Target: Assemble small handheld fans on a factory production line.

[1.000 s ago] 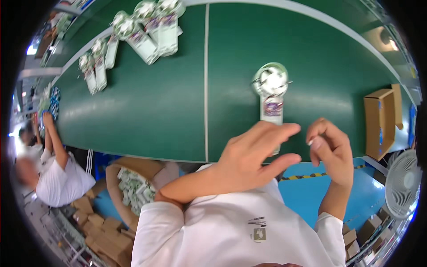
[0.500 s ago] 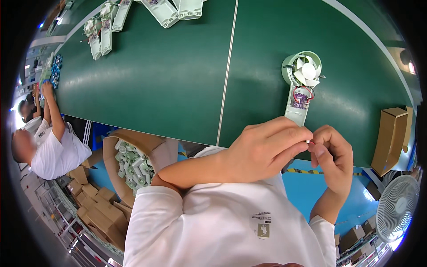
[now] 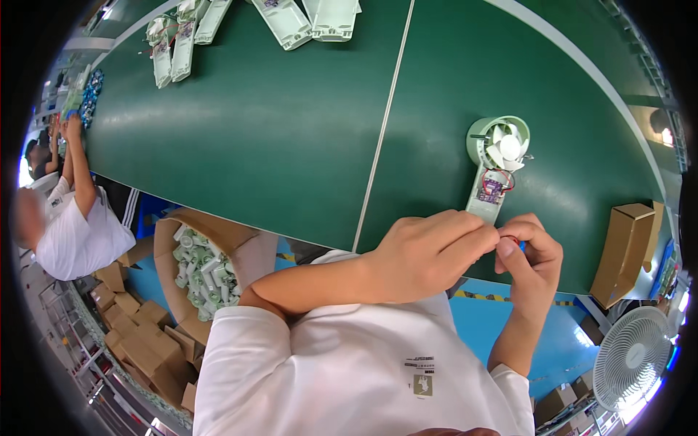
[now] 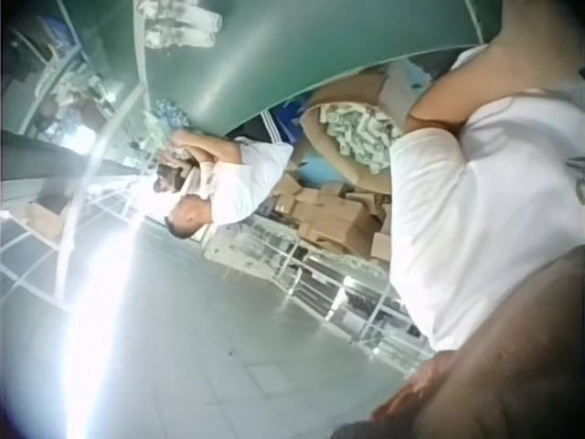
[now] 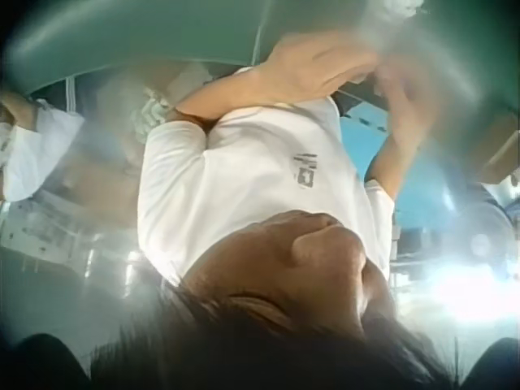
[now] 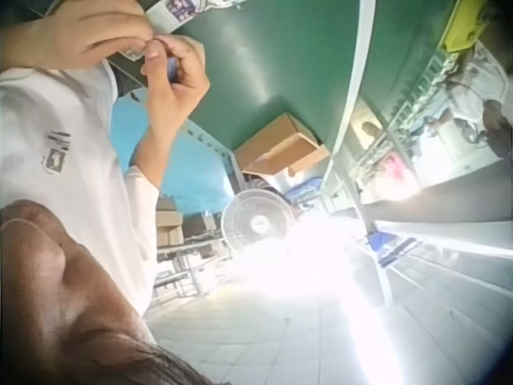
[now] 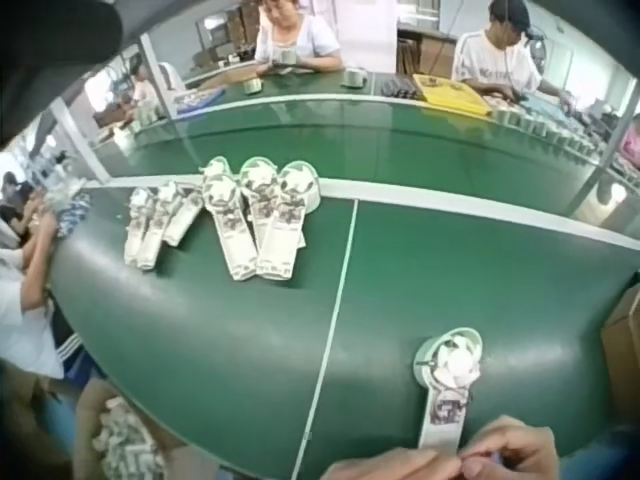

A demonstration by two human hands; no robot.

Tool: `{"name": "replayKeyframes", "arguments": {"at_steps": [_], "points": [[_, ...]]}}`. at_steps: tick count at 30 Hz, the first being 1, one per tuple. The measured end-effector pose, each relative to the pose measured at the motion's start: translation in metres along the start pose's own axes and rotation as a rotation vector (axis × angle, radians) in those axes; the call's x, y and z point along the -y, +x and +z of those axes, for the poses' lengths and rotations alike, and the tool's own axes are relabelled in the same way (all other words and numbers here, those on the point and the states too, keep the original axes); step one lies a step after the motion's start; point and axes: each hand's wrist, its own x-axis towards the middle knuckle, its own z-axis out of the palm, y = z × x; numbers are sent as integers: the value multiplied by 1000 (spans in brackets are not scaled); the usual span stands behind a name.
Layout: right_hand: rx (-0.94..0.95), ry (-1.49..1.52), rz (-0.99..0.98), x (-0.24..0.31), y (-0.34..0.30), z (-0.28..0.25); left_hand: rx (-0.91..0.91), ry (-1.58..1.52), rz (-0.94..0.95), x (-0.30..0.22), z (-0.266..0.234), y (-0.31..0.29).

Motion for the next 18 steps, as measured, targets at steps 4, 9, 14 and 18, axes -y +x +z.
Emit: {"name": "replayKeyframes", "arguments": {"at_steps": [4, 9, 14, 18], "points": [[-93, -206, -179, -18, 15, -8, 9, 239, 134, 6, 3, -4], [-121, -605, -535, -26, 35, -14, 104, 367, 154, 5, 11, -11], [-155, -835, -745, -29, 39, -15, 153, 361, 110, 7, 12, -13], [-141, -940, -878, -28, 42, -16, 143, 345, 129, 9, 16, -15]]}}
